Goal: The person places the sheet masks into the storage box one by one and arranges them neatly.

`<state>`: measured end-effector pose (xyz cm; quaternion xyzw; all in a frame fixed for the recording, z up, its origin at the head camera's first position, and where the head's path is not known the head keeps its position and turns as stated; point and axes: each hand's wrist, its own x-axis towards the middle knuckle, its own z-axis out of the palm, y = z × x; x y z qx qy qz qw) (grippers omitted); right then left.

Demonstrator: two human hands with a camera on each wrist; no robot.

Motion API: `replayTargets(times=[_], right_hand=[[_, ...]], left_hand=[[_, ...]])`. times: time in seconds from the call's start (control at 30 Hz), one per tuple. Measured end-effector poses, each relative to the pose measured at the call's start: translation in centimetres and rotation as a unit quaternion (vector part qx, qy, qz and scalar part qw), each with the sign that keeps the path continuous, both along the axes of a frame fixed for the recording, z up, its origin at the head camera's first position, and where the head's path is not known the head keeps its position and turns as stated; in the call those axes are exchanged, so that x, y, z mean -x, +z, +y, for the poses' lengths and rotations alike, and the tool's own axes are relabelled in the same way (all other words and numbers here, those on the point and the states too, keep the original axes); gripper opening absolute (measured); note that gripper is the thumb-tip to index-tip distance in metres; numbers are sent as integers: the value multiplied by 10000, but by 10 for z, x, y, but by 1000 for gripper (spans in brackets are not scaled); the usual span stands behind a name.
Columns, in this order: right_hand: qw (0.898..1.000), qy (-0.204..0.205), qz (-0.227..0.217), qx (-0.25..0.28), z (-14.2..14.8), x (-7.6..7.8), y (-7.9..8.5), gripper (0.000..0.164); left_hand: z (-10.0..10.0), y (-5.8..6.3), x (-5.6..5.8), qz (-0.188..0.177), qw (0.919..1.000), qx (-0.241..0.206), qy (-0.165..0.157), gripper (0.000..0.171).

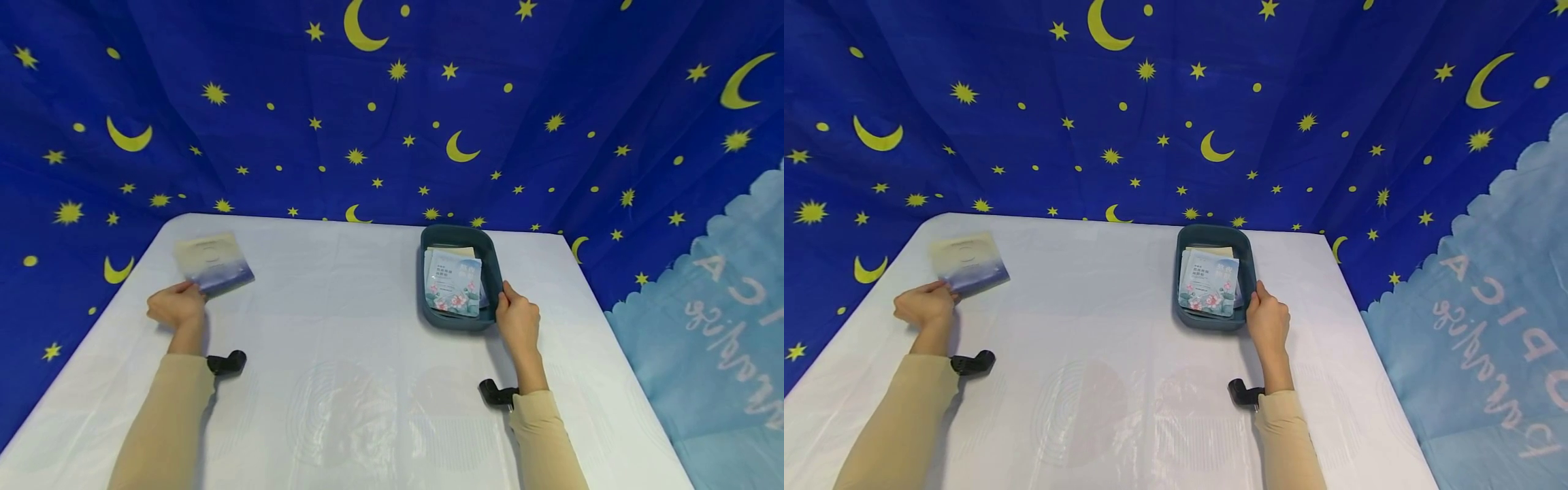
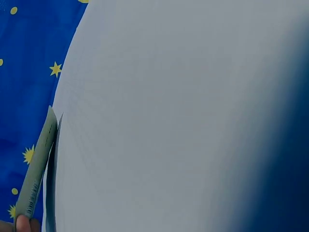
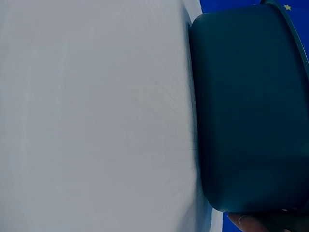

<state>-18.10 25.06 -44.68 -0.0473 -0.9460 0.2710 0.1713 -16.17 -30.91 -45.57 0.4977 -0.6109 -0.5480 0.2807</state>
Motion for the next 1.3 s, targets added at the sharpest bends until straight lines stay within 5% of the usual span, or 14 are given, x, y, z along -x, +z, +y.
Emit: replayTargets(times=[0.27, 0.63, 0.93, 1.3], right_hand=[[10000, 2, -10, 9, 0, 0, 0, 35], [10000, -6, -11, 5, -1, -1, 1, 35], [10000, 6, 6, -6, -1, -1, 2, 35], [10000, 10, 4, 13, -1, -2, 2, 34]], left_hand=[[7, 9, 7, 278, 9977, 606, -101, 25], [65, 62, 17, 1291, 9845, 945, -721, 20], [148, 77, 31, 2029, 9486, 1383, -1995, 15], [253, 74, 46, 2147, 9048, 1692, -3265, 12]])
